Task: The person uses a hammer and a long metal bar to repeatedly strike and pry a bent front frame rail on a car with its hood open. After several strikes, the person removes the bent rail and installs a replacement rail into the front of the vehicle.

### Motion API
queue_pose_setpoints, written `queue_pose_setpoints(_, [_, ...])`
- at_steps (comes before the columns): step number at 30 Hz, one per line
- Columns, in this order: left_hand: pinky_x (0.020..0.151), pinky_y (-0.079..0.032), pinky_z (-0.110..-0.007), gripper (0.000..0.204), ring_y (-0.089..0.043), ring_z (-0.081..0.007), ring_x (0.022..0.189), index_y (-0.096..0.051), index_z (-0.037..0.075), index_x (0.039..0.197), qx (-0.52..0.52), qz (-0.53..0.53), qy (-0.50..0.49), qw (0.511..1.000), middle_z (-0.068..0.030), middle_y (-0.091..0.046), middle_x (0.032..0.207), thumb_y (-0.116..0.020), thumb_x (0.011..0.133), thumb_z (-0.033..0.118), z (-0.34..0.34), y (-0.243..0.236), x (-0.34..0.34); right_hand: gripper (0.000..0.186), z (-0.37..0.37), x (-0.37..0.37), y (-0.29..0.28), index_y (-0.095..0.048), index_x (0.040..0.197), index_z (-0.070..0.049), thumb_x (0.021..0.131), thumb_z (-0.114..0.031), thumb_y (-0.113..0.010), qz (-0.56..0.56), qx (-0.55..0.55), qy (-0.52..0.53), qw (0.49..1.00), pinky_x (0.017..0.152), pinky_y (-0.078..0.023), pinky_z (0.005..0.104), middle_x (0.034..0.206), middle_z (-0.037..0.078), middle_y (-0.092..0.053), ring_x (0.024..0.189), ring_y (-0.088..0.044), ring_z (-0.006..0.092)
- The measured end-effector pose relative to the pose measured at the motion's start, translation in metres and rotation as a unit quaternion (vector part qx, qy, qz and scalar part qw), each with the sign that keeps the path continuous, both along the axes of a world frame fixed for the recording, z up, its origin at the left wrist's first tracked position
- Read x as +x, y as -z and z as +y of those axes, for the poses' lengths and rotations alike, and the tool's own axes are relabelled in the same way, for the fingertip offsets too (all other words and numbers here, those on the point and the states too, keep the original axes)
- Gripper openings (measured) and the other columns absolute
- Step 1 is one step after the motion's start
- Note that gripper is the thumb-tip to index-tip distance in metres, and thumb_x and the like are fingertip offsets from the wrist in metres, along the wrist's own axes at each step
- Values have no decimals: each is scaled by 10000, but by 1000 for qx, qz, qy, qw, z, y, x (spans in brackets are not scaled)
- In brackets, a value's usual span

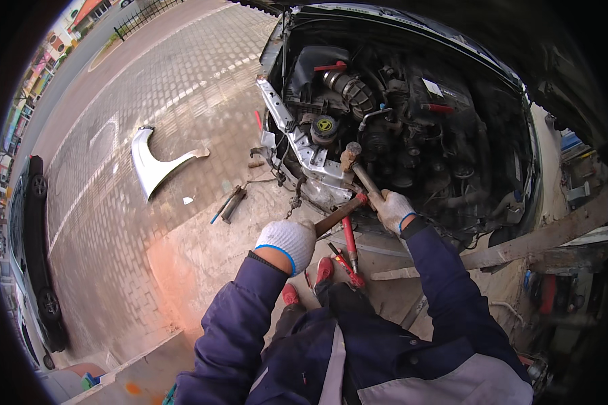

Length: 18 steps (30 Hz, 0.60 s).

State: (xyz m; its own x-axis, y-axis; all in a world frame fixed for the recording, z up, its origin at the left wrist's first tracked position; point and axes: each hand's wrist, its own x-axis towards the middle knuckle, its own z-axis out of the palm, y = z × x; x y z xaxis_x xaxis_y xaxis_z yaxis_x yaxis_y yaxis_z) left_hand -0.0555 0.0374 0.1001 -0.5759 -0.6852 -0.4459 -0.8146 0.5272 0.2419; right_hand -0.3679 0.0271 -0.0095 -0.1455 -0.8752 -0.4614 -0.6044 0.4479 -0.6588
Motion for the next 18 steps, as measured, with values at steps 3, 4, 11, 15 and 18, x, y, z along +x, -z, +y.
queue_pose_setpoints(3, [768, -616, -521, 303, -780, -416, 886, -666, -27, 1203, 7, 22, -31, 999, -235, -783, 940, -539, 998, 155, 20, 16, -1, 483, 12, -7, -10, -660, 901, -27, 1088, -469, -604, -65, 11, 45, 997, 483, -462, 377, 626, 85, -599, 500, -568, 188])
queue_pose_setpoints(4, [773, -616, -522, 301, -780, -416, 890, -666, -28, 1200, 2, 31, -38, 999, -235, -783, 939, -534, 1002, 155, 24, 21, -1, 470, 15, -7, -14, -646, 889, -39, 1092, -461, -601, -82, 8, 61, 995, 468, -447, 362, 615, 66, -581, 495, -556, 170])
queue_pose_setpoints(11, [814, -590, -537, 351, -747, -444, 942, -661, 26, 1167, 91, 82, -40, 992, -238, -762, 975, -676, 982, 324, 28, 47, 7, 395, 48, -3, -16, -626, 925, -73, 1103, -424, -607, -131, 25, 126, 983, 420, -406, 331, 595, 16, -541, 452, -516, 137])
queue_pose_setpoints(15, [811, -594, -535, 360, -749, -446, 929, -661, 18, 1153, 88, 67, -47, 993, -245, -762, 961, -688, 976, 330, 33, 51, 5, 387, 68, -7, -3, -632, 931, -74, 1103, -420, -616, -145, 28, 142, 979, 419, -401, 328, 598, 10, -545, 441, -505, 132])
queue_pose_setpoints(18, [807, -597, -537, 374, -751, -447, 916, -663, 10, 1154, 80, 54, -41, 995, -248, -763, 943, -690, 980, 340, 29, 48, 2, 401, 82, -8, 3, -642, 917, -67, 1103, -422, -615, -138, 21, 163, 977, 417, -398, 328, 594, 11, -557, 430, -505, 132])
